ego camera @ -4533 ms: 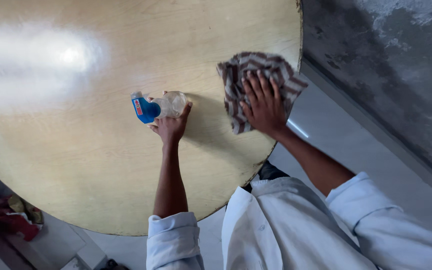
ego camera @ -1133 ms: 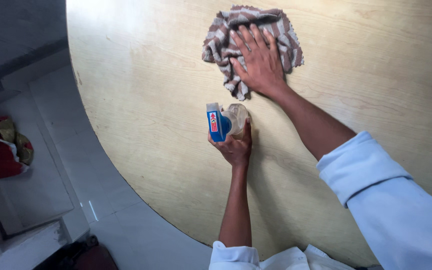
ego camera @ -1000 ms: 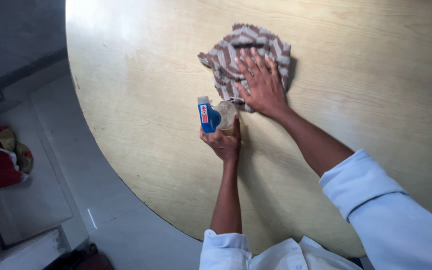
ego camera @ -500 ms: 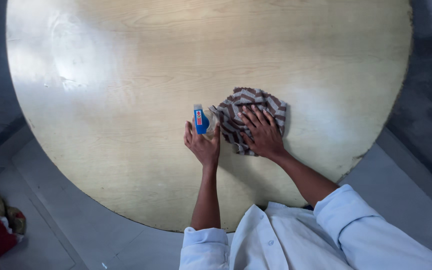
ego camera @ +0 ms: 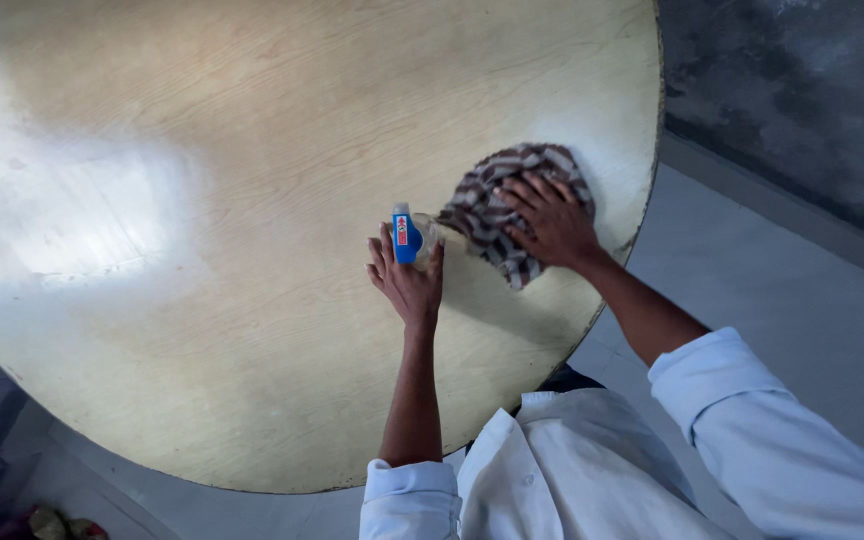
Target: The person cleans a round wooden table by spraying a cleaning solution and wiping the surface with a striped cloth. The person moves around the table, repeatedly spraying and wiping different sections until the entire surface is covered.
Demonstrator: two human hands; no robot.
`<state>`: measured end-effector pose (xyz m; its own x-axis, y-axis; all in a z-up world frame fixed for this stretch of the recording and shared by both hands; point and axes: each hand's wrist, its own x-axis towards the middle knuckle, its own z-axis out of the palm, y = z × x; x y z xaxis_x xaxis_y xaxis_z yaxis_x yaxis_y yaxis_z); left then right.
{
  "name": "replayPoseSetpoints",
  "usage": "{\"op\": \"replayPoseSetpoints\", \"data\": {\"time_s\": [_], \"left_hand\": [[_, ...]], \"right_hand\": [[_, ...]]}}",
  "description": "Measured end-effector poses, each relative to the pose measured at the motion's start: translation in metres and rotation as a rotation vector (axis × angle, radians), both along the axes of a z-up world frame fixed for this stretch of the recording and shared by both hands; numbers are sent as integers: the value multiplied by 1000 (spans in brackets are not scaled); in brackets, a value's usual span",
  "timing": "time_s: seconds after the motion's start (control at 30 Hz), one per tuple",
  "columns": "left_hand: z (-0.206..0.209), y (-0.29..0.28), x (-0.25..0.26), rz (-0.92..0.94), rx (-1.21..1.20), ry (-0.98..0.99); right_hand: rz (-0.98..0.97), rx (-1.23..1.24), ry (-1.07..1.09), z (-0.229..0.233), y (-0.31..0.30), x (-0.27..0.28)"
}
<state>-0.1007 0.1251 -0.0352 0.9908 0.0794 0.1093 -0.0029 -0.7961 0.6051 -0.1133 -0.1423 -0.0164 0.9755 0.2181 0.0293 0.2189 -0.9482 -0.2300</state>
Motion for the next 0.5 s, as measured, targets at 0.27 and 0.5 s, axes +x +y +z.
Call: {"op": "replayPoseSetpoints", "data": {"time_s": [0.27,0.5], "left_hand": [[-19,-19,2,65,7,74],[-36,-21,2,85,92,20]], "right_hand": [[-342,97,-164,-8,-44,-68],[-347,73,-144,-6,-59,-58]]}}
